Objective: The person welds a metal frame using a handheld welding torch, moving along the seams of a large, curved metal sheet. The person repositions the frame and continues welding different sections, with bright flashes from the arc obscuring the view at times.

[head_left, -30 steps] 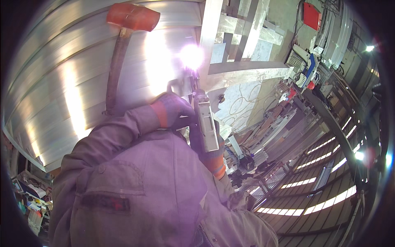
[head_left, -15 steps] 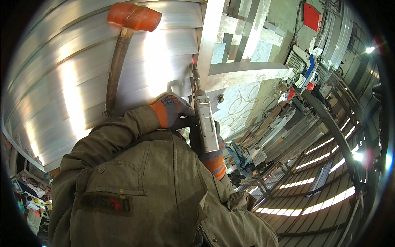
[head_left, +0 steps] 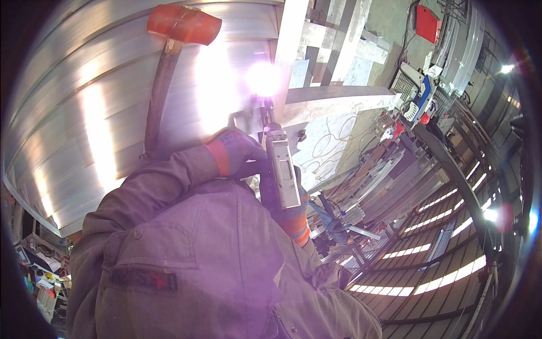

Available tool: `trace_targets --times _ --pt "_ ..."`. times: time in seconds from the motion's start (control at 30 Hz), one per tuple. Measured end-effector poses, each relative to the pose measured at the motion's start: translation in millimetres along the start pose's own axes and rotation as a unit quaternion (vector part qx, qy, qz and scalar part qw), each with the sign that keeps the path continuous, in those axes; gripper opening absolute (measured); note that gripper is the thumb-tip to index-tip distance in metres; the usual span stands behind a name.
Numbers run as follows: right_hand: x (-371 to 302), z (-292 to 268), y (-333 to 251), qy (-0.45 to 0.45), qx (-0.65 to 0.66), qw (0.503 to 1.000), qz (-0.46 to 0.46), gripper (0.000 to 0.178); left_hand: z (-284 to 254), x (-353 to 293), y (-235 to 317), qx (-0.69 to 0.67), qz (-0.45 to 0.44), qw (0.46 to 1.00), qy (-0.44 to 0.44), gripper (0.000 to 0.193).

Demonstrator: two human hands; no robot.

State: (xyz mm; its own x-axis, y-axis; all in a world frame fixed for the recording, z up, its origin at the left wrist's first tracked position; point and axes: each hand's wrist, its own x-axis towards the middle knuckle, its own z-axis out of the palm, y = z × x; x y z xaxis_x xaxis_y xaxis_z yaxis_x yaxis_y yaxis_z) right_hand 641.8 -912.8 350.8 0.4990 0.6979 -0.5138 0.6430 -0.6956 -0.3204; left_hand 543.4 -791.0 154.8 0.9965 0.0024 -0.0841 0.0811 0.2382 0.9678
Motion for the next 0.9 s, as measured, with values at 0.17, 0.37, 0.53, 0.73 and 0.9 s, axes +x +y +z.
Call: trace_targets --times 0.17,0.37,0.53,0.73,0.9 --pt "-1 1 3 0.001 -0.016 1.000 -0.019 0.037 2 4 -3 0.041 0.059 0.997 0.027 0.015" --pt "-2 1 5 0.007 -0.040 0.998 -0.047 0.036 -2 0 1 0.018 0.028 0.999 0.005 0.015" --pt "0 0 0 0.017 -0.005 0.999 -0.029 0.025 -3 0 4 0.006 0.034 0.999 0.015 0.015" --pt "3 0 -2 0.019 -0.053 0.996 -0.064 0.030 1 1 -6 0.004 0.039 0.999 -0.012 0.013" --pt "-3 -2 -1 0.007 -0.007 1.000 -0.010 0.034 9 0 -12 -0.126 -0.020 0.992 0.015 0.025"
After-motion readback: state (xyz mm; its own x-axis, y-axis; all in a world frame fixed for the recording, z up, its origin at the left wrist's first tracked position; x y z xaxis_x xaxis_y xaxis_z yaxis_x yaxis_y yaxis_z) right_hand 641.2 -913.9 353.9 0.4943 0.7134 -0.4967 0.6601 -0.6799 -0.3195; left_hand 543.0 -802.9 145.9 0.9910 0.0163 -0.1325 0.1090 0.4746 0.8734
